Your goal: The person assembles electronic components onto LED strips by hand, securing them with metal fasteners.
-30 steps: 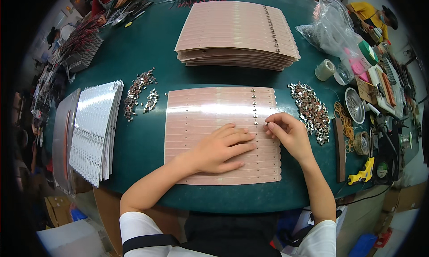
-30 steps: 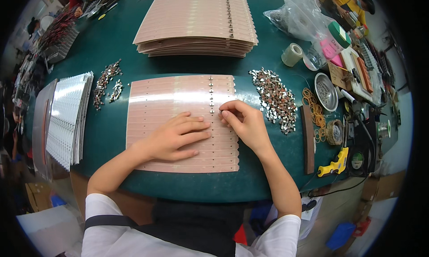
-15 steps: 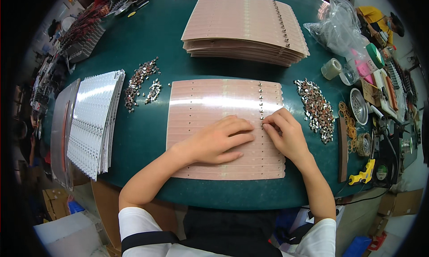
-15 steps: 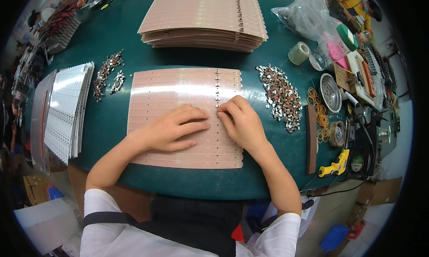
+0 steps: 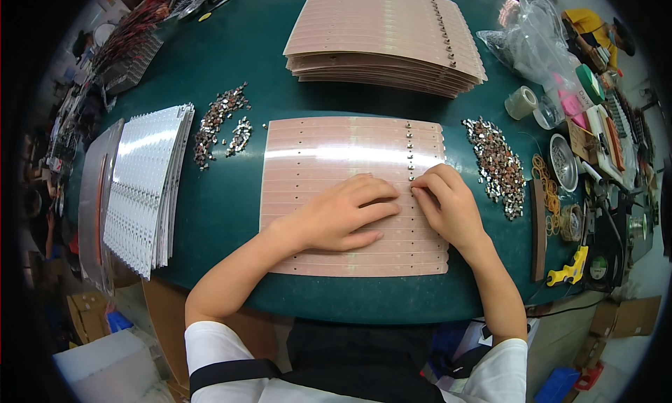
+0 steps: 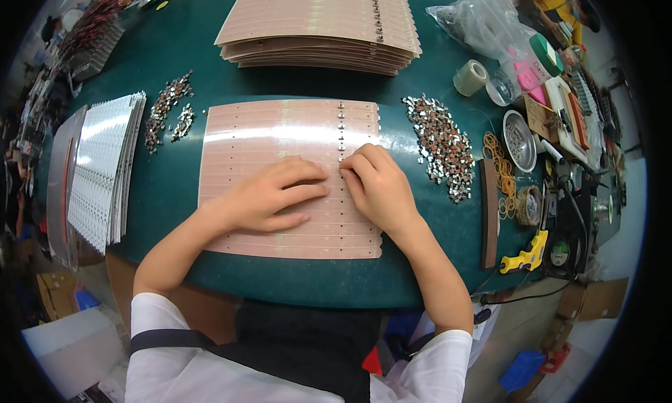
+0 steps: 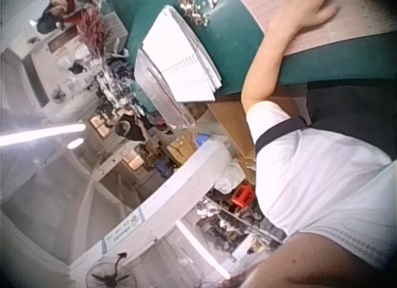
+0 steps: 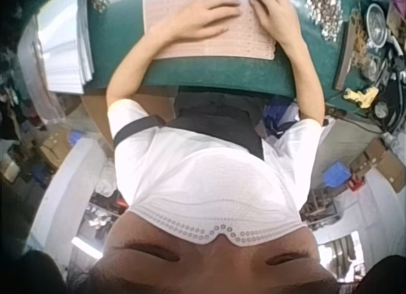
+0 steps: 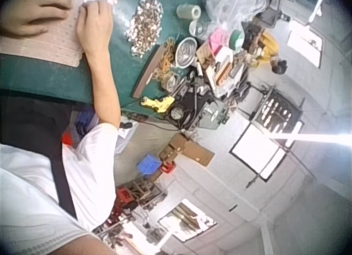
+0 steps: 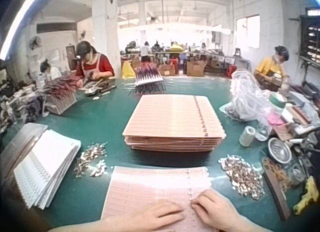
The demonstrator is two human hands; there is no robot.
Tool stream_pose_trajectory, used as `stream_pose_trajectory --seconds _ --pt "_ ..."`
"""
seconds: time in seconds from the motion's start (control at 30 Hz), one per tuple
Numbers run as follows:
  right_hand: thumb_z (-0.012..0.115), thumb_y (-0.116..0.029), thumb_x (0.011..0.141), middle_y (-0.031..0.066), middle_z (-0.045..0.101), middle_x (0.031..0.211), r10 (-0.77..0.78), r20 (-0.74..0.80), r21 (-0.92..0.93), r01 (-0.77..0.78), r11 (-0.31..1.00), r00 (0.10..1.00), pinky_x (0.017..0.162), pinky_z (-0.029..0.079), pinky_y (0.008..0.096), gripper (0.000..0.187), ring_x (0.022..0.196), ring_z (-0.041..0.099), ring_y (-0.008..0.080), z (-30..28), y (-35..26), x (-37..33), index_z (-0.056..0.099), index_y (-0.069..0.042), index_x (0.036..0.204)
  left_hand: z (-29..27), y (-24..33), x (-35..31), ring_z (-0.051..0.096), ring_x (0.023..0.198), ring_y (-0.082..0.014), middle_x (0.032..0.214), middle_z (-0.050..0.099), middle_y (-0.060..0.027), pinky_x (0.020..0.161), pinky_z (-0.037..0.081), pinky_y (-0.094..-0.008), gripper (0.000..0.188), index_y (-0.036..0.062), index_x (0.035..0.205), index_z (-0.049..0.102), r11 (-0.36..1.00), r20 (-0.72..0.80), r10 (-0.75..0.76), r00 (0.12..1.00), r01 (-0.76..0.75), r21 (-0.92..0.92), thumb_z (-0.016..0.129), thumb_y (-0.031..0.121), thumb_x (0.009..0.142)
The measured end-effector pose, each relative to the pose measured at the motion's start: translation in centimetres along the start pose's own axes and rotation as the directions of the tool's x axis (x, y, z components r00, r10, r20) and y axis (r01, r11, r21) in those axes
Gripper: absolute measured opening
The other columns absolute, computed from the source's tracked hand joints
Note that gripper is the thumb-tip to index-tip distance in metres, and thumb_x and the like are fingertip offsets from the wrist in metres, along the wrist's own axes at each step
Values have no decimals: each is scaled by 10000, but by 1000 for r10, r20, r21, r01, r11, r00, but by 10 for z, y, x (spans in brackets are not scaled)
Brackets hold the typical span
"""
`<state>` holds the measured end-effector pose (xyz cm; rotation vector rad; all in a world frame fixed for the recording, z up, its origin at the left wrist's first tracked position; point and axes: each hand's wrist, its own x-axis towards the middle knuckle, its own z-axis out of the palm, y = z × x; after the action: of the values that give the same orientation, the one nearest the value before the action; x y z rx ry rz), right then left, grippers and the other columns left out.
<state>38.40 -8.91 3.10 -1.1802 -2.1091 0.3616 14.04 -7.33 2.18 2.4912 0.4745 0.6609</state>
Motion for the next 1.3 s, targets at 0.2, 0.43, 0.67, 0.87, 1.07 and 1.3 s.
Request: stream_pose_trajectory --seconds 0.2,0.43,0.67,0.87,1.07,1.3 --pt "691 -34 829 78 607 887 -39 39 -86 42 995 998 749 514 390 59 853 607 295 -2 -1 0 645 -20 863 -3 1 2 510 1238 -353 1325 541 -173 1065 420 -460 435 28 1242 606 1000 17 -2 1000 2 10 707 153 837" --pt "721 -55 834 104 638 875 24 52 -32 -23 999 998 735 515 370 113 835 636 286 -19 2 -2 699 -14 937 -7 3 3 512 1246 -352 1345 537 -168 1065 422 -457 460 37 1274 593 1000 42 -10 999 10 10 704 147 841" --pt "719 -117 855 136 654 893 468 -70 -382 -457 803 881 742 512 406 139 841 652 308 -71 50 -18 661 -15 929 -8 6 8 516 1230 -359 1328 542 -174 1056 428 -454 445 26 1260 592 999 49 -4 999 3 36 689 172 851" --pt "712 -145 865 158 648 947 516 -26 -502 -457 734 856 791 519 467 169 937 632 353 -66 41 -18 632 -5 917 -6 5 4 507 1255 -351 1353 536 -166 1073 420 -445 458 41 1296 587 999 61 -19 998 17 37 692 153 864" --pt "712 -84 867 125 673 887 349 105 37 -354 934 931 704 519 352 130 795 653 251 -49 12 -5 647 3 939 -4 2 1 507 1254 -348 1352 534 -167 1077 416 -451 457 42 1283 592 1000 32 -18 999 18 8 700 150 853" --pt "688 -24 871 122 656 902 139 110 120 -153 981 984 713 511 332 92 789 648 255 -17 -8 -9 671 -8 960 -3 2 1 511 1234 -353 1324 541 -168 1064 420 -450 436 35 1244 602 1000 3 3 1000 -3 25 702 162 839"
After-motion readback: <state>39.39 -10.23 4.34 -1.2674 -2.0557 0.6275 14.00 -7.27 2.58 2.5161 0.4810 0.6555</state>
